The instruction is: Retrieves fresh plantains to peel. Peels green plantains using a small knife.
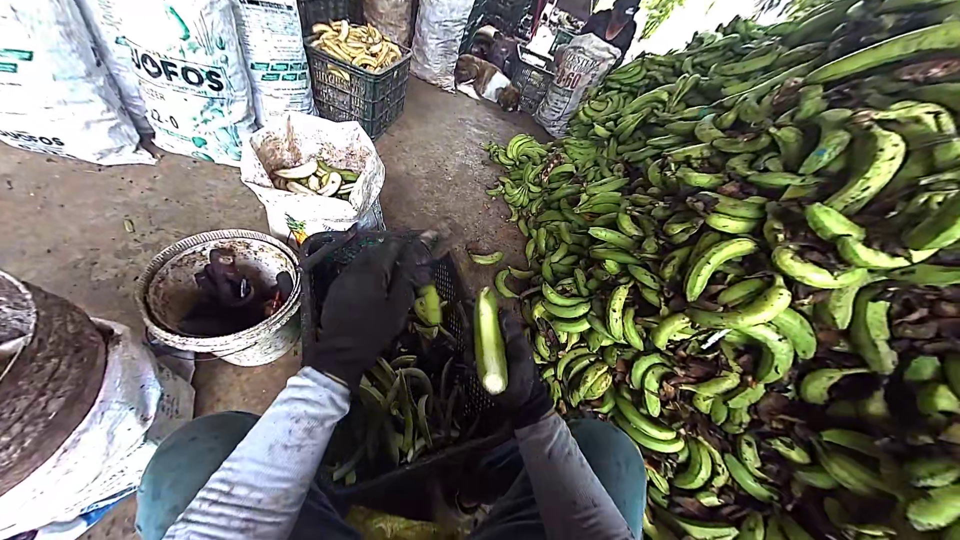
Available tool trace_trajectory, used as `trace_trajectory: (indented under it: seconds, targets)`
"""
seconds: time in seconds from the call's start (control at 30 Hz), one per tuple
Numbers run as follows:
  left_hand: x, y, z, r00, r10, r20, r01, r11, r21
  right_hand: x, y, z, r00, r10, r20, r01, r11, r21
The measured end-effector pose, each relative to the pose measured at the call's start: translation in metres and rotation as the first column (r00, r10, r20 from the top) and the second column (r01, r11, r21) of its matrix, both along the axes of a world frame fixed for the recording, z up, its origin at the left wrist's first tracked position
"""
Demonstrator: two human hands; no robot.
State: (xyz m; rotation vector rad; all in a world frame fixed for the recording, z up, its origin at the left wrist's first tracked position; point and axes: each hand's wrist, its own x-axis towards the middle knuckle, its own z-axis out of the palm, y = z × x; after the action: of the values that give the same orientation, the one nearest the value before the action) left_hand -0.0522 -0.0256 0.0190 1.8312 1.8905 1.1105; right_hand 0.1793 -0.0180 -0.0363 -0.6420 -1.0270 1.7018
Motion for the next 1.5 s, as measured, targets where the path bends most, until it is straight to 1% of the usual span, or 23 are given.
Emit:
trace_trajectory:
  seconds: [0.07,0.13,0.23,0.3,0.37,0.43,0.5,0.57,0.6,0.67,0.73,0.8,0.9,0.93,1.0,1.07,1.1,1.13,1.2,1.3,1.37,1.43,1.5]
  targets:
    - [0.010,-0.014,-0.001,0.985,-0.147,0.091,0.155,0.984,-0.083,0.006,0.015,0.006,0.993,-0.110,0.033,0.105,0.986,0.129]
    - [0.022,-0.030,-0.007,0.937,-0.300,0.180,0.325,0.936,-0.134,0.008,0.029,0.017,0.938,-0.324,0.123,0.283,0.922,0.264]
    - [0.036,-0.048,-0.015,0.891,-0.408,0.201,0.428,0.901,-0.067,0.004,0.042,0.028,0.830,-0.508,0.231,0.415,0.839,0.352]
    - [0.034,-0.043,-0.020,0.905,-0.397,0.153,0.406,0.913,-0.034,-0.002,0.040,0.028,0.909,-0.382,0.168,0.329,0.904,0.274]
    - [0.023,-0.029,-0.022,0.948,-0.312,0.061,0.314,0.948,-0.042,-0.011,0.028,0.016,0.998,-0.062,-0.004,0.062,0.991,0.119]
    - [0.010,-0.012,-0.024,0.985,-0.172,-0.017,0.172,0.985,0.002,-0.018,0.016,0.005,0.976,0.199,-0.086,-0.201,0.980,-0.010]
    - [0.001,-0.002,-0.026,0.998,-0.057,-0.036,0.057,0.998,0.008,-0.018,0.009,0.001,0.960,0.266,-0.086,-0.272,0.960,-0.069]
    - [-0.001,-0.004,-0.024,1.000,-0.008,-0.007,0.008,1.000,0.007,-0.017,0.009,0.006,0.988,0.157,-0.005,-0.157,0.988,0.004]
    - [0.001,-0.009,-0.021,0.999,-0.024,0.029,0.024,1.000,-0.010,-0.015,0.011,0.008,0.997,0.039,0.062,-0.045,0.994,0.104]
    - [0.011,-0.022,-0.017,0.983,-0.117,0.145,0.125,0.991,-0.051,-0.014,0.021,0.013,0.954,-0.250,0.164,0.195,0.935,0.296]
    - [0.025,-0.035,-0.017,0.951,-0.209,0.227,0.232,0.970,-0.078,-0.020,0.032,0.027,0.849,-0.509,0.144,0.428,0.821,0.378]
    - [0.040,-0.046,-0.019,0.947,-0.240,0.212,0.252,0.967,-0.032,-0.031,0.038,0.046,0.718,-0.693,0.069,0.635,0.692,0.344]
    - [0.051,-0.053,-0.022,0.972,-0.193,0.135,0.186,0.980,0.063,-0.041,0.039,0.065,0.569,-0.815,0.109,0.758,0.572,0.313]
    - [0.050,-0.052,-0.022,0.978,-0.177,0.114,0.170,0.983,0.072,-0.041,0.039,0.065,0.578,-0.805,0.135,0.739,0.586,0.332]
    - [0.040,-0.043,-0.022,0.984,-0.162,0.074,0.159,0.986,0.049,-0.034,0.034,0.055,0.747,-0.640,0.183,0.549,0.748,0.373]
    - [0.024,-0.028,-0.020,0.989,-0.143,0.032,0.142,0.989,0.040,-0.021,0.027,0.039,0.959,-0.205,0.197,0.139,0.942,0.305]
    - [0.015,-0.020,-0.021,0.990,-0.137,0.016,0.136,0.990,0.040,-0.017,0.023,0.035,0.984,0.035,0.173,-0.072,0.974,0.216]
    - [0.006,-0.013,-0.023,0.991,-0.134,0.015,0.133,0.991,0.031,-0.015,0.018,0.033,0.960,0.218,0.173,-0.244,0.959,0.144]
    - [-0.007,-0.005,-0.025,0.988,-0.151,0.035,0.150,0.988,0.020,-0.013,0.010,0.034,0.896,0.394,0.205,-0.411,0.911,0.045]
    - [-0.010,-0.005,-0.026,0.978,-0.199,0.066,0.198,0.980,0.021,-0.009,0.011,0.032,0.935,0.271,0.229,-0.295,0.952,0.077]
    - [-0.003,-0.009,-0.027,0.980,-0.180,0.084,0.179,0.984,0.022,-0.007,0.020,0.031,0.974,0.077,0.215,-0.107,0.986,0.130]
    - [0.010,-0.017,-0.028,0.974,-0.195,0.115,0.193,0.981,0.021,-0.009,0.028,0.032,0.971,-0.147,0.190,0.106,0.972,0.208]
    - [0.028,-0.025,-0.031,0.971,-0.221,0.095,0.218,0.975,0.044,-0.018,0.035,0.036,0.953,-0.297,0.058,0.279,0.937,0.210]
